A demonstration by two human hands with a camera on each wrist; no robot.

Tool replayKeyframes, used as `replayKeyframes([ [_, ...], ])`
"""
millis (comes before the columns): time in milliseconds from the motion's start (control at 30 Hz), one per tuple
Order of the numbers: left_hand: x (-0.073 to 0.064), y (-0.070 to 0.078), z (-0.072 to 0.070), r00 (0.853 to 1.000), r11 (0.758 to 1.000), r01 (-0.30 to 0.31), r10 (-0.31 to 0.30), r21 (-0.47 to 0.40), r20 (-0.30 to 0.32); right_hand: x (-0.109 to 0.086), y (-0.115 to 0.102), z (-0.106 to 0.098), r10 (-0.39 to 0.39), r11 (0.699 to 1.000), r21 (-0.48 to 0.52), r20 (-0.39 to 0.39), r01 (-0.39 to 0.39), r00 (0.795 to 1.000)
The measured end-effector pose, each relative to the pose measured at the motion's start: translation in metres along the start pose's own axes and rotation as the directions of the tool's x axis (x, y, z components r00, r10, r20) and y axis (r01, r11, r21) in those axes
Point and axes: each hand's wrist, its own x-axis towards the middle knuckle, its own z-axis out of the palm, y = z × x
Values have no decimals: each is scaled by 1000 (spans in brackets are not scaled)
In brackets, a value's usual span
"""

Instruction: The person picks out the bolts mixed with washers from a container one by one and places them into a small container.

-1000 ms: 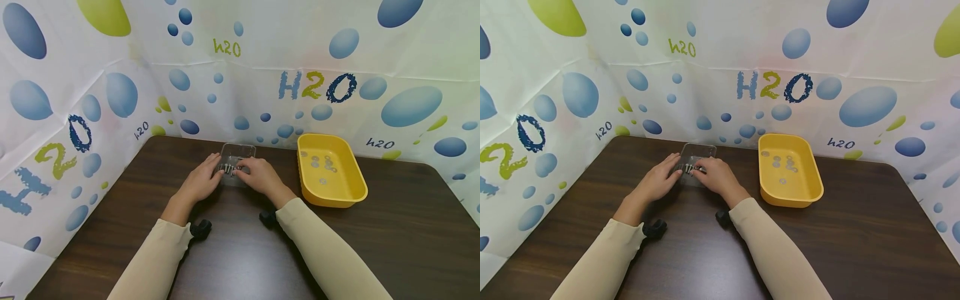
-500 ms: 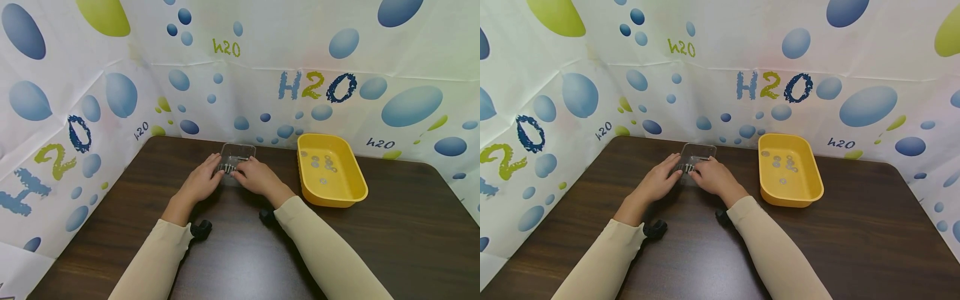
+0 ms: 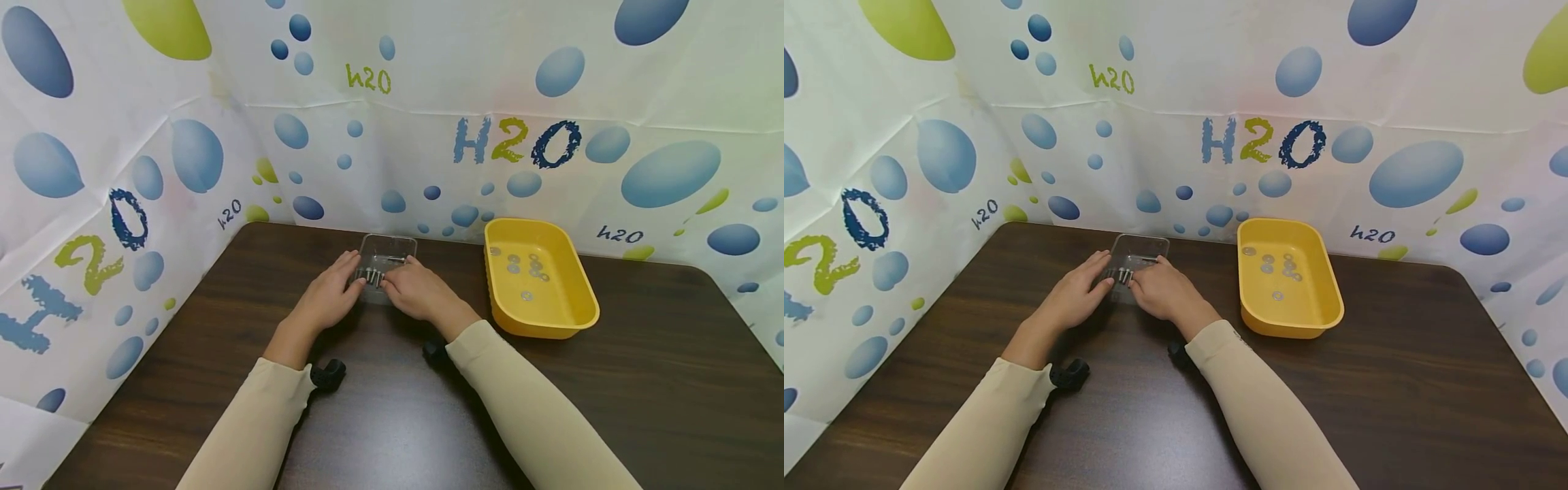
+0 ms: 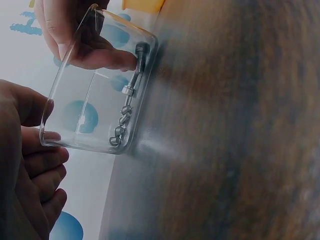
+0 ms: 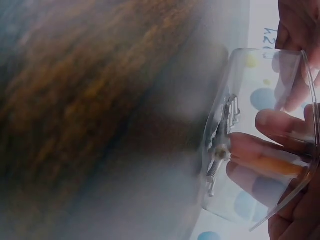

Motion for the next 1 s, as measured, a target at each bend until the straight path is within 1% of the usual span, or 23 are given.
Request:
replayKeyframes([
  [100, 1, 0, 0, 1000, 1000, -2, 2, -4, -1, -1, 1, 0, 8, 1000, 11, 2, -8, 1000],
  [200, 1, 1, 1, 1000, 1000, -2, 2, -6, -1, -3, 2, 0, 11, 999, 42, -13, -10, 1000],
  [367, 3, 1, 1, 1000, 1000, 1, -1, -4, -1, -9, 7, -1, 14, 992, 123, -72, -5, 997],
  [500, 4, -1, 1, 1000, 1000, -1, 1, -6, 1, -16, 11, -2, 58, 985, 168, -117, -38, 991],
  [633, 4, -3, 0, 1000, 1000, -1, 1, -7, 10, -28, 16, -5, 110, 980, 181, -165, -80, 980],
  [800, 2, -6, -2, 1000, 1000, 1, -1, -9, 18, -47, 25, -10, 149, 978, 182, -248, -105, 957],
  [867, 1, -7, -3, 1000, 1000, 3, -3, -7, 21, -55, 28, -13, 165, 977, 177, -262, -120, 951],
  [1000, 0, -8, -4, 999, 1000, 17, -17, -3, 28, -69, 35, -19, 211, 971, 171, -265, -170, 941],
])
